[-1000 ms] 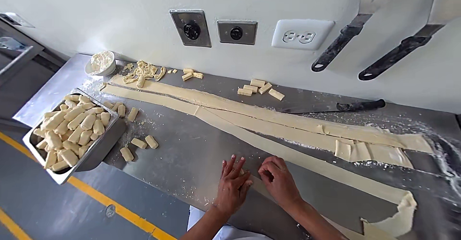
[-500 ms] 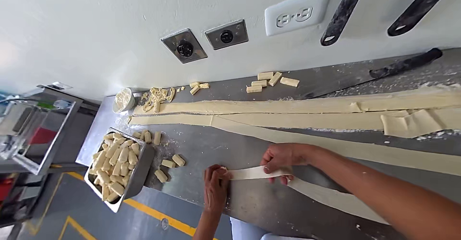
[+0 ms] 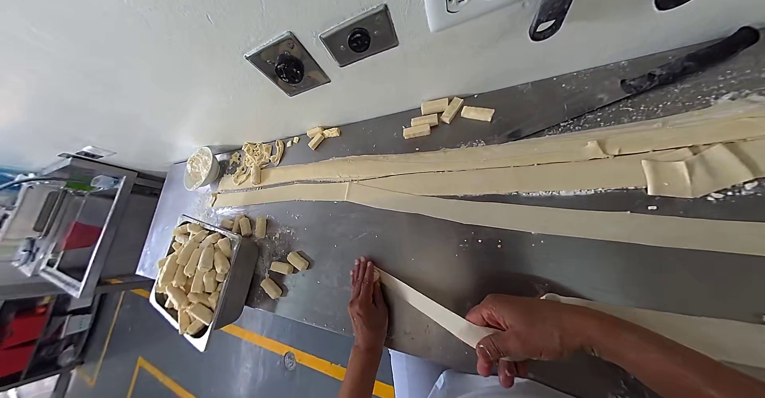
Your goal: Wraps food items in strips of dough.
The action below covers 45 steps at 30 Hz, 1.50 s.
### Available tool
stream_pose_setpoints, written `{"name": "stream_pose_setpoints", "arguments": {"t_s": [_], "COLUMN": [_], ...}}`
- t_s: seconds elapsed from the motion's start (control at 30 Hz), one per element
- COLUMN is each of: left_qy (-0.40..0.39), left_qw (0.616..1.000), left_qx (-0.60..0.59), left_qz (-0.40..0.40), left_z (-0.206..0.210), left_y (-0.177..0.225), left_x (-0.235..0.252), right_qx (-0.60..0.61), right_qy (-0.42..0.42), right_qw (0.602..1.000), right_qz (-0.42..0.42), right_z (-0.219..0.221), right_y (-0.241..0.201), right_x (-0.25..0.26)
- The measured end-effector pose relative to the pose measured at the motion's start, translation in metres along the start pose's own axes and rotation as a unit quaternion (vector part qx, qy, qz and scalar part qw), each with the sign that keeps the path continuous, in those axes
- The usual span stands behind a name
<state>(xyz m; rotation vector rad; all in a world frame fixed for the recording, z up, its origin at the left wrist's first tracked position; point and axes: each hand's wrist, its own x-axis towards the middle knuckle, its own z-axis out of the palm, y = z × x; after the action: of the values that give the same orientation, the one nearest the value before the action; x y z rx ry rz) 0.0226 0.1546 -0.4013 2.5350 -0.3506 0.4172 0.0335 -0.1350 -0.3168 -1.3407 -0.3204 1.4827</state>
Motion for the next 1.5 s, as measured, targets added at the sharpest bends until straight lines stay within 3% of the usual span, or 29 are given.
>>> {"name": "stream_pose_setpoints", "arguments": {"t_s": [0.13,0.4,0.5,0.63,0.8,0.9,1.03,1.2,1.3,1.4,1.5], "left_qy": [-0.049,0.013,-0.045,-0.028,0.004,-0.042,-0.040,-0.024,-0.066,-0.049,-0.054], "left_qw": [0.998,0.999,0.996,0.997,0.997,0.992,0.994,0.994,0.987,0.993,0.993], "left_qx": [-0.024,-0.046,-0.065,-0.075,-0.078,-0.108,-0.097,-0.101,-0.129,-0.109,-0.100], "left_qz": [0.021,0.003,0.041,-0.012,0.003,0.050,-0.003,0.020,0.064,0.021,0.039], "left_z": [-0.006,0.004,0.002,0.000,0.013,0.009,0.009,0.017,0.012,0.010,0.016], "left_y": [0.003,0.005,0.016,0.008,0.017,0.025,0.019,0.025,0.030,0.024,0.028], "left_x": [0.001,0.007,0.004,0.006,0.008,0.003,0.006,0.007,0.003,0.003,0.001], "right_qx": [-0.041,-0.174,-0.234,-0.257,-0.266,-0.260,-0.246,-0.229,-0.204,-0.187,-0.167], "right_qy": [0.015,0.015,0.023,0.028,0.034,0.033,0.032,0.033,0.040,0.042,0.055], "right_qw": [0.999,0.985,0.972,0.965,0.962,0.963,0.967,0.971,0.976,0.979,0.982], "right_qz": [0.011,-0.011,-0.022,-0.042,-0.058,-0.060,-0.065,-0.058,-0.058,-0.064,-0.075], "right_z": [0.006,0.023,0.028,0.030,0.033,0.032,0.031,0.030,0.028,0.028,0.029], "right_y": [-0.001,-0.002,-0.004,-0.005,-0.001,0.003,0.006,0.007,0.013,0.016,0.019], "right_x": [0.002,0.006,0.008,0.011,0.016,0.018,0.021,0.019,0.018,0.020,0.020]}}
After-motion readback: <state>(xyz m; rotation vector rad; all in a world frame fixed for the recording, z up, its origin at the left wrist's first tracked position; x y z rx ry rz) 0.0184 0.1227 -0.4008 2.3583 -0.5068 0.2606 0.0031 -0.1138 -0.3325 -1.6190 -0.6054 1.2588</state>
